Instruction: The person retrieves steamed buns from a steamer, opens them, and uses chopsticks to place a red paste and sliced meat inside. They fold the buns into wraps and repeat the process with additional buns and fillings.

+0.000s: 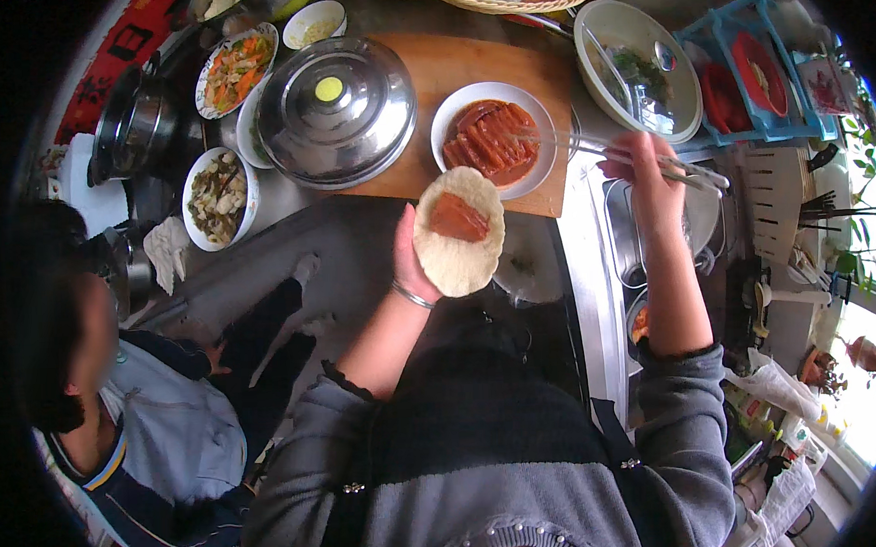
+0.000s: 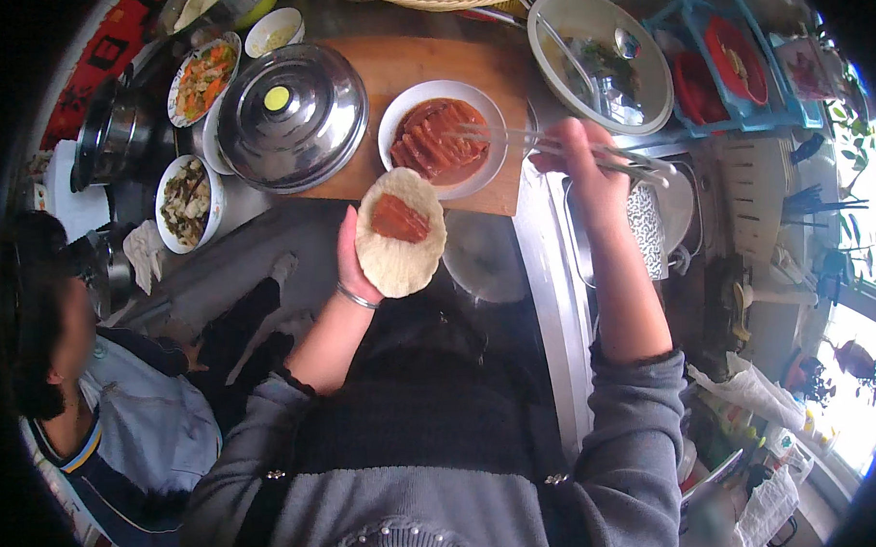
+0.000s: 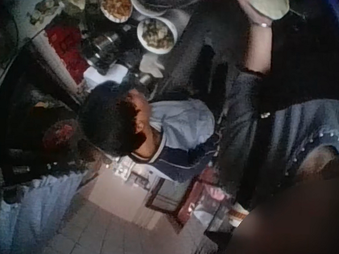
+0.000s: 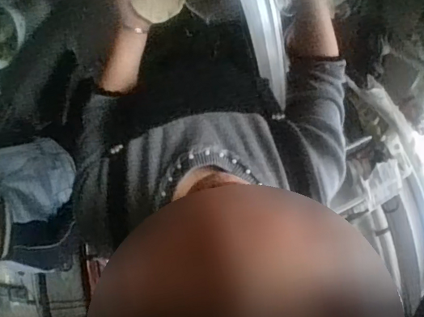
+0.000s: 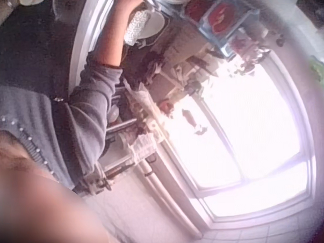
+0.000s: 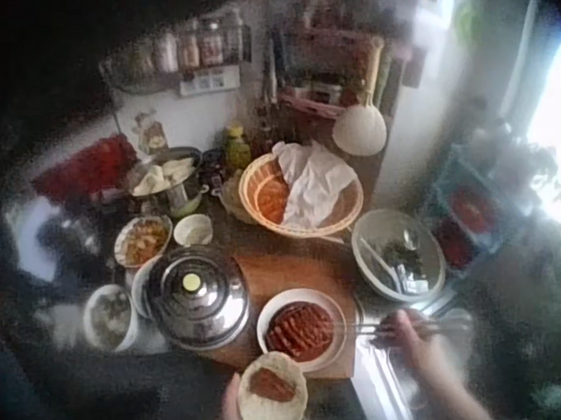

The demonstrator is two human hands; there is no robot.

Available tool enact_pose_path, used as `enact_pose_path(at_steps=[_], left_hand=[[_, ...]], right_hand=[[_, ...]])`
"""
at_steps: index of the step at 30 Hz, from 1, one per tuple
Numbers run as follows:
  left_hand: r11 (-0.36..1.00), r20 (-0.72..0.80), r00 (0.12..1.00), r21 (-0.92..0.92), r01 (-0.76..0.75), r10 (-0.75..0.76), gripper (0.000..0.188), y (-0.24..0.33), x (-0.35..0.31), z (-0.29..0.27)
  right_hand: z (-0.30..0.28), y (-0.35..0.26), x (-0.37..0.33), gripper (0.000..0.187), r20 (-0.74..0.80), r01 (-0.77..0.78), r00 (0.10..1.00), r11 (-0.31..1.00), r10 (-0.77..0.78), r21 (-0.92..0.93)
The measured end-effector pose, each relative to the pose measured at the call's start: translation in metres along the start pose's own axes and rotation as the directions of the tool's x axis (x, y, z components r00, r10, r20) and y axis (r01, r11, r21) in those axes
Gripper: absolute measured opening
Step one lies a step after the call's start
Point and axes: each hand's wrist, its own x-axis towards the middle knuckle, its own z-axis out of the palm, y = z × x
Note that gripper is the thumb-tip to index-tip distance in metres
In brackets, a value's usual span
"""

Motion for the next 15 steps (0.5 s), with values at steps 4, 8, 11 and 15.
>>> enact_pose_path(at_steps=[4,8,11,15], left_hand=[[1.000,-0.033,0.999,0.000,0.007,-0.007,0.067,0.007,-0.007,-0.003],[1.000,-0.018,1.000,-0.001,0.014,-0.014,0.065,0.015,-0.012,0.000],[1.000,-0.003,1.000,-0.020,0.010,-0.010,0.065,0.022,-0.013,0.002],[0.999,-0.015,1.000,-0.036,0.012,-0.013,0.064,0.028,-0.011,0.004]], right_hand=[[0.036,-0.003,0.049,0.037,0.105,0.065,0.993,0.978,-0.045,-0.196],[0.058,-0.020,0.088,0.037,0.233,0.062,0.972,0.904,0.042,-0.422],[0.073,-0.027,0.103,0.037,0.313,0.080,0.947,0.890,0.073,-0.448],[0.086,-0.024,0.117,0.036,0.376,0.100,0.922,0.885,0.088,-0.454]])
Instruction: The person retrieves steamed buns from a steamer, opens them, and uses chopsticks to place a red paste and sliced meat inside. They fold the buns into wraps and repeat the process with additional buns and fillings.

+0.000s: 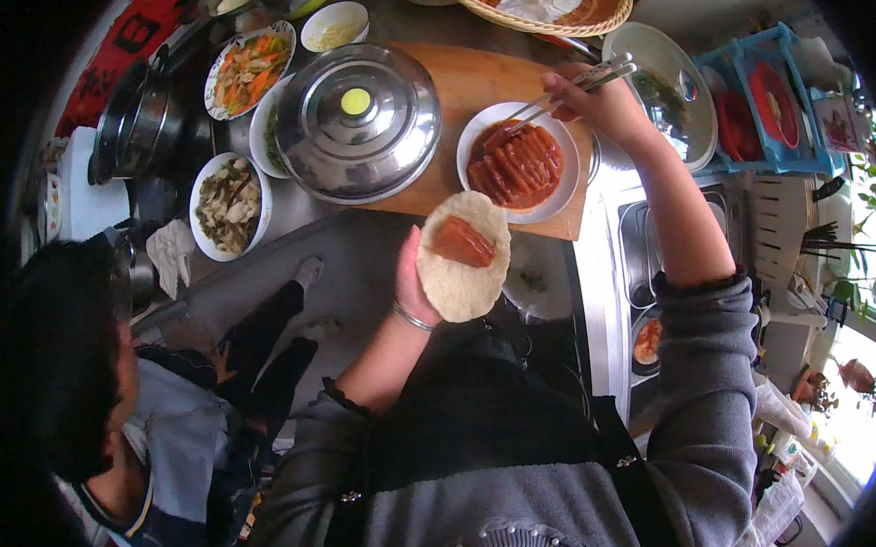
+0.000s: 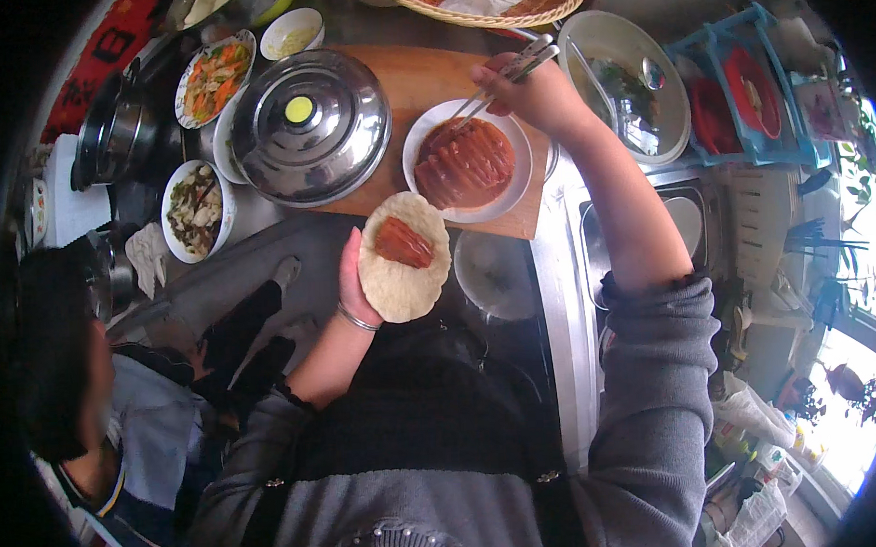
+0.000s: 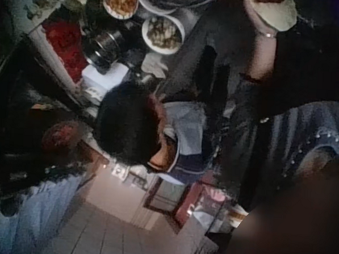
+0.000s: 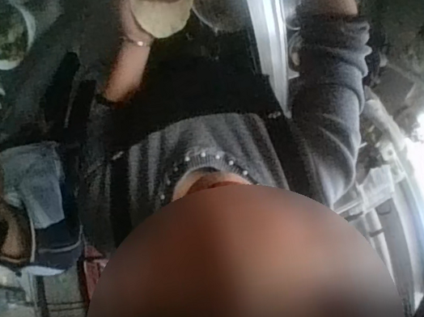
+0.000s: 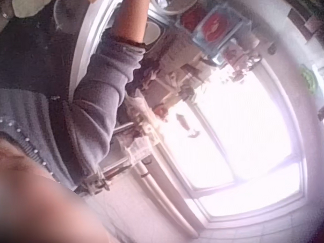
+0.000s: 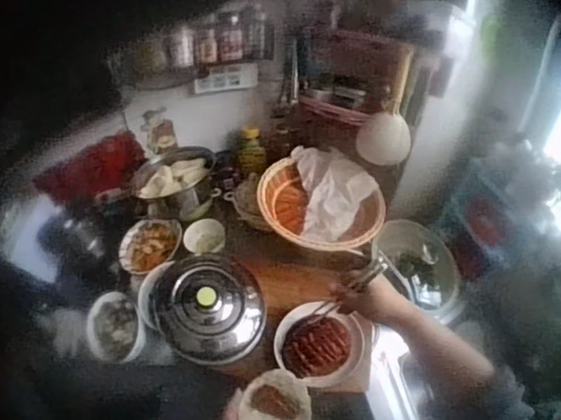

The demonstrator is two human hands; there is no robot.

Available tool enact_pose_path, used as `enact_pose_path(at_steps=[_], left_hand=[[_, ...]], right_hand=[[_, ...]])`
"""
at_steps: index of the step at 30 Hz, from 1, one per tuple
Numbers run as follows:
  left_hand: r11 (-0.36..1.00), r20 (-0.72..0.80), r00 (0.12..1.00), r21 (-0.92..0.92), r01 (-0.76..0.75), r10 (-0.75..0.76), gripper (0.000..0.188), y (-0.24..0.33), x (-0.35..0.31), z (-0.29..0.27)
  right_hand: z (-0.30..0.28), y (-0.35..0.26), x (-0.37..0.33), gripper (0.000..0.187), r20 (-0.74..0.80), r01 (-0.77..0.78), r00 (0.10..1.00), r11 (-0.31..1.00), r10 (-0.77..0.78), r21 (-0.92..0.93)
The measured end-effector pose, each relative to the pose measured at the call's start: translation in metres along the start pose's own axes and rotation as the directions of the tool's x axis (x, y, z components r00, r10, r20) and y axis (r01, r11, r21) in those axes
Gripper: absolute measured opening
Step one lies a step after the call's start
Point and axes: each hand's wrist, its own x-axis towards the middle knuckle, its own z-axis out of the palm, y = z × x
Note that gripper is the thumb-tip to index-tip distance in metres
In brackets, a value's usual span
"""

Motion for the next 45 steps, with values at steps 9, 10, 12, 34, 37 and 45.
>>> enact_pose_path(at_steps=[9,10,12,34,37,45], left_hand=[[1.000,0.003,1.000,0.009,-0.007,0.007,0.064,0.010,0.006,0.006],[1.000,0.008,1.000,0.009,-0.010,0.010,0.064,0.011,0.006,0.007],[1.000,-0.006,1.000,0.019,-0.012,0.012,0.065,0.012,0.007,0.009],[0.999,0.052,0.998,0.013,-0.035,0.034,0.062,0.016,0.037,0.029],[0.999,0.029,0.999,0.040,-0.037,0.036,0.061,0.012,0.046,0.038],[0.998,0.111,0.993,0.049,0.029,-0.034,0.067,-0.003,0.064,0.057]], right_hand=[[-0.004,0.047,0.020,0.040,-0.067,-0.113,0.989,0.968,0.131,0.226],[-0.007,0.055,0.021,0.041,-0.091,-0.159,0.978,0.952,0.188,0.262],[-0.009,0.074,0.024,0.042,-0.112,-0.216,0.955,0.907,0.273,0.362],[-0.061,0.105,-0.049,0.040,-0.251,0.117,0.959,0.625,0.130,0.772],[-0.062,0.073,-0.071,0.041,-0.236,0.124,0.966,0.617,0.104,0.777],[-0.029,0.020,-0.115,0.040,-0.136,-0.076,0.958,0.682,0.252,0.727]])
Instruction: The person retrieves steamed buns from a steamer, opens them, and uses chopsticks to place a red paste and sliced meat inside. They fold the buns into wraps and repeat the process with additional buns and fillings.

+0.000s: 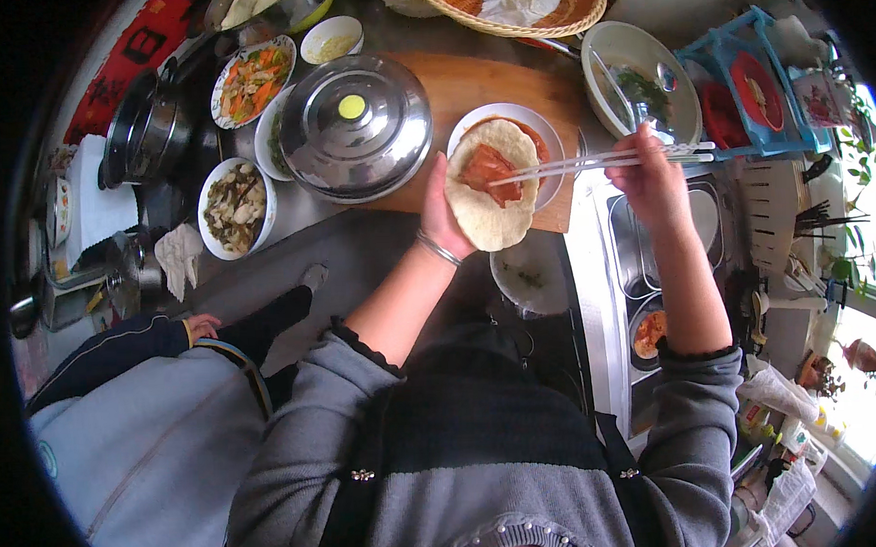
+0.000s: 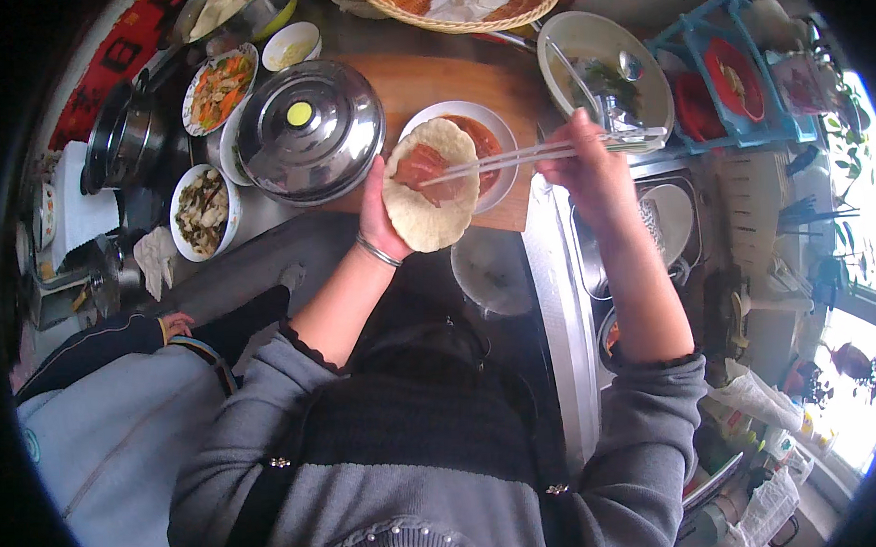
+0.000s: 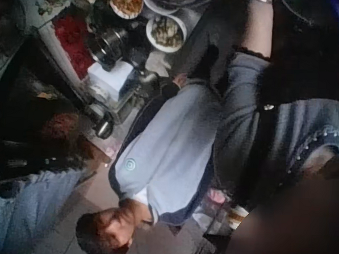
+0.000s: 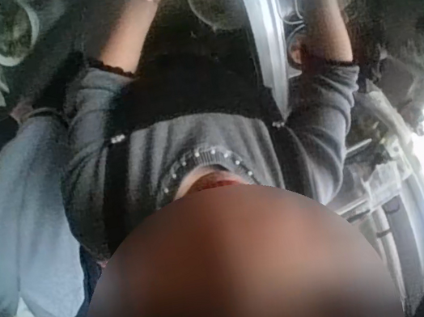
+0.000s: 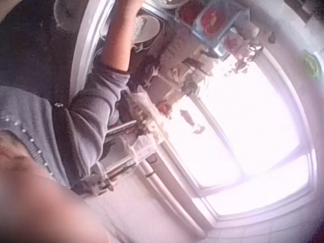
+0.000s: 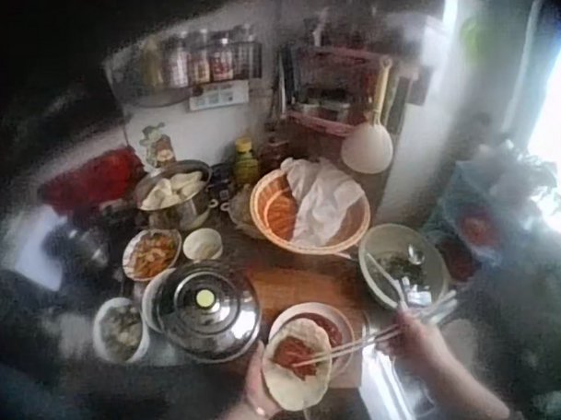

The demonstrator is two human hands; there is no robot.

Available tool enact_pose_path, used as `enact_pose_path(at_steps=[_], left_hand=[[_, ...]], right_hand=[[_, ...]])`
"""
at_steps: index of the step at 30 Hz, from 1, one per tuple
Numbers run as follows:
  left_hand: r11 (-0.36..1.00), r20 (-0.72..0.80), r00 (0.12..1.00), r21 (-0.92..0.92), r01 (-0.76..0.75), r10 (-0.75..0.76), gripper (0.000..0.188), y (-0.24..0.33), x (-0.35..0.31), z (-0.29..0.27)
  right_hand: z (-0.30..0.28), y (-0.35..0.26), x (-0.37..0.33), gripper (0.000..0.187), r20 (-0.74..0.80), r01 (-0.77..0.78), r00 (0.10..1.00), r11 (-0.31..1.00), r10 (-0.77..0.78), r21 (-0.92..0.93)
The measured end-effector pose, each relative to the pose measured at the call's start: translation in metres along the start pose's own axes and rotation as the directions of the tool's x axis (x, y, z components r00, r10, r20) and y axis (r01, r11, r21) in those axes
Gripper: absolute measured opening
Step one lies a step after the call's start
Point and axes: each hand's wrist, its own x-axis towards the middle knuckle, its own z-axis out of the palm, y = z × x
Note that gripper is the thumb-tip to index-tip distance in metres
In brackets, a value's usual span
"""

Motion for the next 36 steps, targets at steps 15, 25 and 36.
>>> enact_pose_path(at_steps=[15,25,36], left_hand=[[0.999,0.084,0.996,0.045,0.014,-0.018,0.084,0.000,-0.011,-0.007],[0.996,0.093,0.992,-0.016,0.088,-0.086,0.056,0.009,-0.001,-0.008],[0.992,0.120,0.985,0.026,0.121,-0.123,0.056,0.007,-0.004,-0.004]], right_hand=[[-0.010,-0.004,-0.052,0.038,-0.089,0.381,0.908,0.896,-0.409,-0.227],[-0.010,0.019,-0.065,0.040,0.051,0.364,0.932,0.926,-0.360,-0.104],[0.006,0.032,-0.057,0.042,-0.027,0.188,0.981,0.971,-0.194,-0.148]])
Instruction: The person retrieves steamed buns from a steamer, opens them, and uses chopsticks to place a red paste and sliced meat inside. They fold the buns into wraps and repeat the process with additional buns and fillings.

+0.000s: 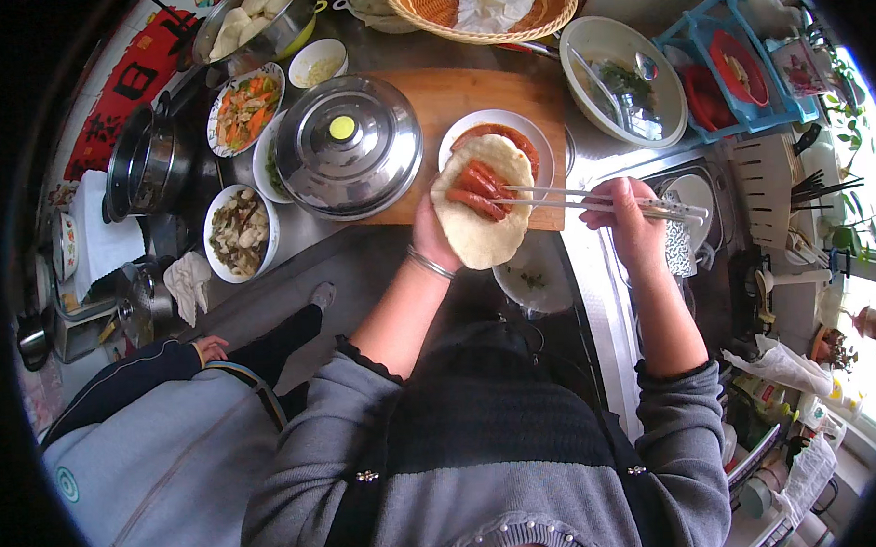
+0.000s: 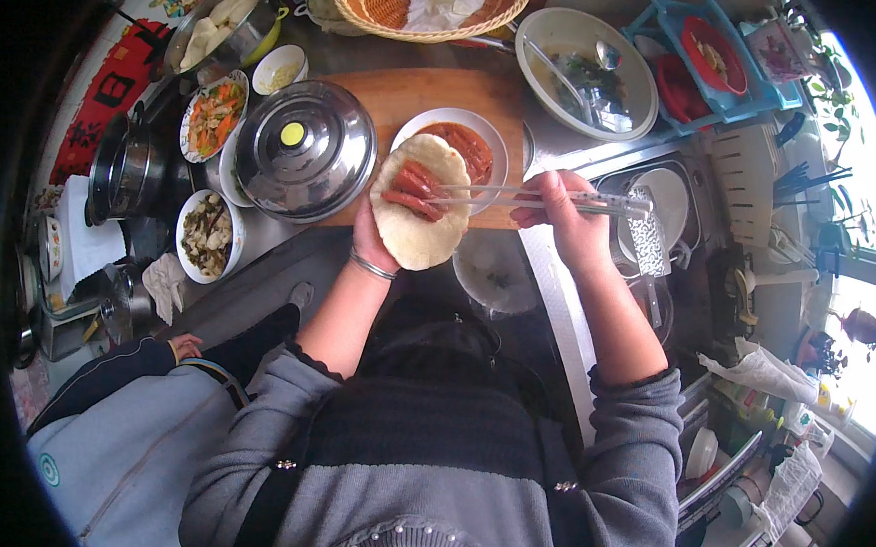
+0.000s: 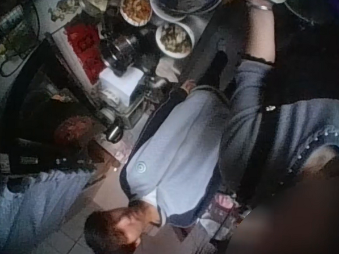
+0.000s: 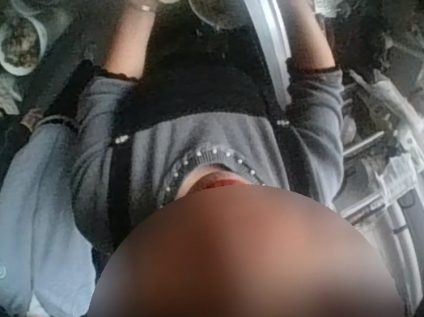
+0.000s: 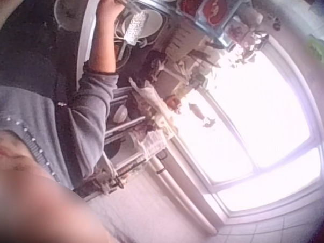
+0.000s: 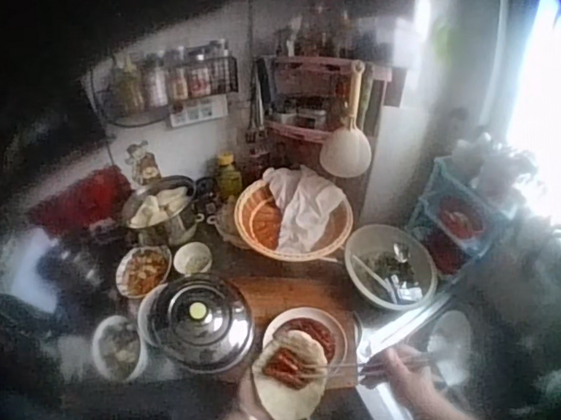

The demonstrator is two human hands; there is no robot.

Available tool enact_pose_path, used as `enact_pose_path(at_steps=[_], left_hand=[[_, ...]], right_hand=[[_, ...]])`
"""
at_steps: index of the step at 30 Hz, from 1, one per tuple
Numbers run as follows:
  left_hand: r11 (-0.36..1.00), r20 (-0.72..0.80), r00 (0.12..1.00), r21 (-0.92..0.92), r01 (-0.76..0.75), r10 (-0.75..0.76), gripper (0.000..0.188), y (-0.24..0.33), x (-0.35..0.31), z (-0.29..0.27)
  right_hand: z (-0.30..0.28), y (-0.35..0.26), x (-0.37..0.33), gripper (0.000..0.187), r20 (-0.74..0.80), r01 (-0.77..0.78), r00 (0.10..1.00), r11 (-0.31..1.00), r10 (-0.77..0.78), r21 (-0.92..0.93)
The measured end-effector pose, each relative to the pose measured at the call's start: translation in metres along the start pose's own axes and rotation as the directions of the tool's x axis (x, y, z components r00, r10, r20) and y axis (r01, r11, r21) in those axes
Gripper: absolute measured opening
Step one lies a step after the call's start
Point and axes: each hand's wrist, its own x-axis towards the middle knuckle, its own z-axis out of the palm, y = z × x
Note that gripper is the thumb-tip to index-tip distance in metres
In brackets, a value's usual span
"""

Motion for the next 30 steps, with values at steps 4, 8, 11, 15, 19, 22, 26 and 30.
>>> enact_pose_path(at_steps=[4,8,11,15,19,22,26,30], left_hand=[[1.000,0.019,1.000,-0.011,-0.021,0.021,0.056,0.000,-0.002,-0.001],[0.996,-0.036,0.996,0.002,-0.084,0.084,0.056,0.003,-0.004,-0.003],[0.996,0.076,0.996,-0.072,-0.049,0.054,0.055,0.004,-0.005,-0.003],[0.998,0.020,0.999,-0.042,-0.041,0.041,0.055,0.003,-0.004,-0.001],[0.996,-0.012,0.997,-0.035,-0.077,0.076,0.055,0.002,-0.003,0.001],[0.995,0.000,0.996,-0.037,-0.091,0.091,0.056,0.003,-0.003,-0.001],[0.997,-0.043,0.996,0.003,-0.077,0.077,0.058,0.005,-0.004,-0.003],[0.998,-0.015,0.999,-0.038,-0.042,0.041,0.060,0.004,-0.006,0.002]], right_hand=[[0.006,-0.005,-0.014,0.037,0.076,0.189,0.981,0.967,-0.178,-0.172],[0.008,-0.015,-0.026,0.035,0.114,0.385,0.923,0.875,-0.368,-0.295],[0.011,-0.019,-0.031,0.038,0.145,0.442,0.897,0.842,-0.417,-0.310],[0.014,-0.021,-0.032,0.040,0.096,0.338,0.941,0.894,-0.324,-0.295],[0.014,-0.016,-0.032,0.041,0.044,0.253,0.967,0.940,-0.250,-0.230],[0.016,-0.008,-0.033,0.044,-0.012,0.117,0.993,0.984,-0.120,-0.133],[0.016,0.001,-0.029,0.043,-0.119,0.102,0.989,0.991,-0.092,0.082],[0.008,-0.001,-0.024,0.041,-0.170,0.120,0.981,0.976,-0.089,0.183]])
